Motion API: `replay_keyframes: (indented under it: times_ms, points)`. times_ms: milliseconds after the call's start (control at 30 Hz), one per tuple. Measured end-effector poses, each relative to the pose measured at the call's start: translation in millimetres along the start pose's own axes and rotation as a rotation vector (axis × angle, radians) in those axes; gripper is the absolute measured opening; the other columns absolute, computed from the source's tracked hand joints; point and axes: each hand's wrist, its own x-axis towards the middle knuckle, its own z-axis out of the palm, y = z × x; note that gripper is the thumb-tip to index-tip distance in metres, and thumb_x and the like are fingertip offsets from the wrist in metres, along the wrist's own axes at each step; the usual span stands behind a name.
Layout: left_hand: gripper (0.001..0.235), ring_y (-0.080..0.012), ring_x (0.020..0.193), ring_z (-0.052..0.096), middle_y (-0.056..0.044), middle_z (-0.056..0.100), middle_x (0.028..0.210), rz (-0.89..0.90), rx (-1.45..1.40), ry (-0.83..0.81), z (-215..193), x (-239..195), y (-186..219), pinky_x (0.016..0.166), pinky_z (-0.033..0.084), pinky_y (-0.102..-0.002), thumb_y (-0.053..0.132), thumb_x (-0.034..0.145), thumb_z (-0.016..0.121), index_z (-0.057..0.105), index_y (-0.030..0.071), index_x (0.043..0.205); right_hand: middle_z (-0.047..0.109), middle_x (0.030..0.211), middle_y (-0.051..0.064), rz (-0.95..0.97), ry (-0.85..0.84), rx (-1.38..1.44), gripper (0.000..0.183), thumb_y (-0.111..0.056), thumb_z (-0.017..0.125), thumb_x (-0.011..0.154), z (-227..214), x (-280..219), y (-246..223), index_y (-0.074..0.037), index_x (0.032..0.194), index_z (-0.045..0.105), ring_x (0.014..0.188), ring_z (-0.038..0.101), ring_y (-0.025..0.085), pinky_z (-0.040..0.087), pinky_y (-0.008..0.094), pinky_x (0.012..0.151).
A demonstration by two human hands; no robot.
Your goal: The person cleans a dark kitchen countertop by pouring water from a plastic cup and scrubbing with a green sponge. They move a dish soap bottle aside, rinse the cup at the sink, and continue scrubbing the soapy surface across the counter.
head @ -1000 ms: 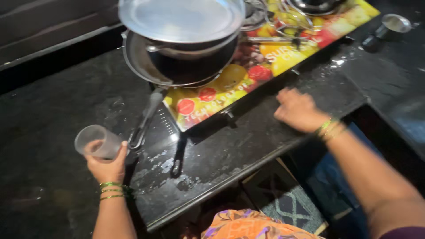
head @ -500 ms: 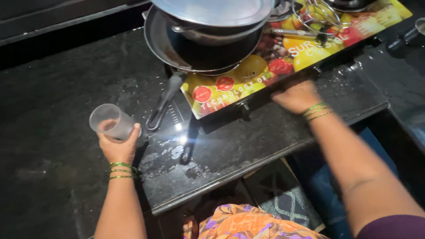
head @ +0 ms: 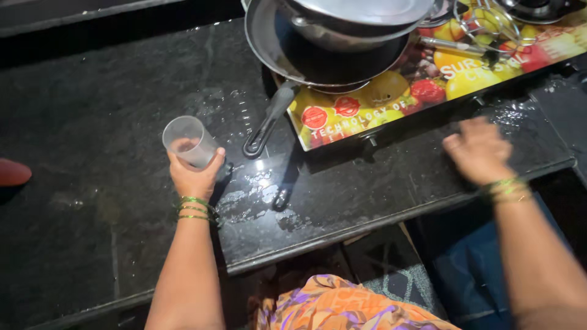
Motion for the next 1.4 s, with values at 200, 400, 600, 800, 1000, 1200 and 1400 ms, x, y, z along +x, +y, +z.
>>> replay_keyframes:
  times_ms: [200,400,600,800,1000,1200,1400]
  points:
    - [0.068,-0.0186,0.104,0.068,-0.007,0.067,0.114,-0.064,-0.128,0.017,-1.8,2.0,-11.6,0.092,0.055,-0.034,0.028,0.069,0.097,0.056,0.009,0.121,0.047,0.151,0.025,-0.602,-0.093,0.204,0.068,-0.039,0.070,0.080,-32.0,-82.8,-185.1,-0.003,0.136,0.056,0.141,0.039,0.043,0.031,0.054,0.114]
    - [0.061,-0.0168,0.104,0.065,-0.007,0.067,0.114,-0.049,-0.498,0.092,-8.6,8.2,-29.2,0.095,0.055,-0.033,0.024,0.078,0.094,0.059,0.004,0.124,0.038,0.158,0.027,-1.087,-0.428,0.525,0.073,-0.041,0.065,0.095,-44.6,-131.9,-339.7,0.005,0.148,0.044,0.149,0.032,0.043,0.021,0.054,0.120]
    - [0.069,-0.0129,0.107,0.064,-0.004,0.065,0.117,-0.025,-0.474,0.185,-75.1,21.9,-44.2,0.095,0.054,-0.030,0.016,0.076,0.093,0.051,0.006,0.129,0.036,0.163,0.026,-1.193,-0.369,0.563,0.067,-0.040,0.058,0.102,-9.5,-99.8,-459.6,0.004,0.151,0.043,0.150,0.034,0.041,0.025,0.052,0.121]
    - [0.067,-0.0140,0.105,0.064,-0.005,0.065,0.117,-0.043,-0.406,0.216,-133.8,40.6,-76.2,0.094,0.055,-0.030,0.013,0.077,0.092,0.052,0.005,0.129,0.044,0.152,0.021,-0.886,-0.112,0.321,0.068,-0.042,0.066,0.085,8.1,-27.4,-526.2,-0.003,0.139,0.050,0.142,0.040,0.040,0.032,0.051,0.114]
    - [0.067,-0.0141,0.103,0.065,-0.004,0.066,0.114,-0.076,-0.369,0.201,-140.5,44.6,-95.3,0.091,0.056,-0.030,0.010,0.073,0.092,0.053,0.002,0.128,0.044,0.152,0.031,-0.923,0.227,0.414,0.070,-0.043,0.061,0.097,71.4,19.2,-600.8,0.006,0.144,0.045,0.143,0.039,0.045,0.029,0.054,0.115]
    - [0.058,-0.0146,0.102,0.065,-0.005,0.067,0.113,-0.049,-0.389,0.124,-145.7,48.0,-87.3,0.091,0.055,-0.029,0.008,0.075,0.090,0.058,0.002,0.123,0.054,0.139,0.024,-0.658,0.093,0.356,0.061,-0.047,0.060,0.094,86.1,111.8,-653.7,0.004,0.127,0.057,0.127,0.052,0.040,0.041,0.051,0.109]
    - [0.056,-0.0143,0.101,0.066,-0.005,0.068,0.112,-0.116,-0.383,0.098,-147.7,50.5,-72.8,0.089,0.055,-0.029,0.007,0.073,0.090,0.061,0.001,0.120,0.048,0.140,0.028,-0.202,0.518,0.078,0.080,-0.066,0.064,0.081,77.4,137.1,-594.9,0.005,0.119,0.059,0.127,0.042,0.048,0.037,0.061,0.098]
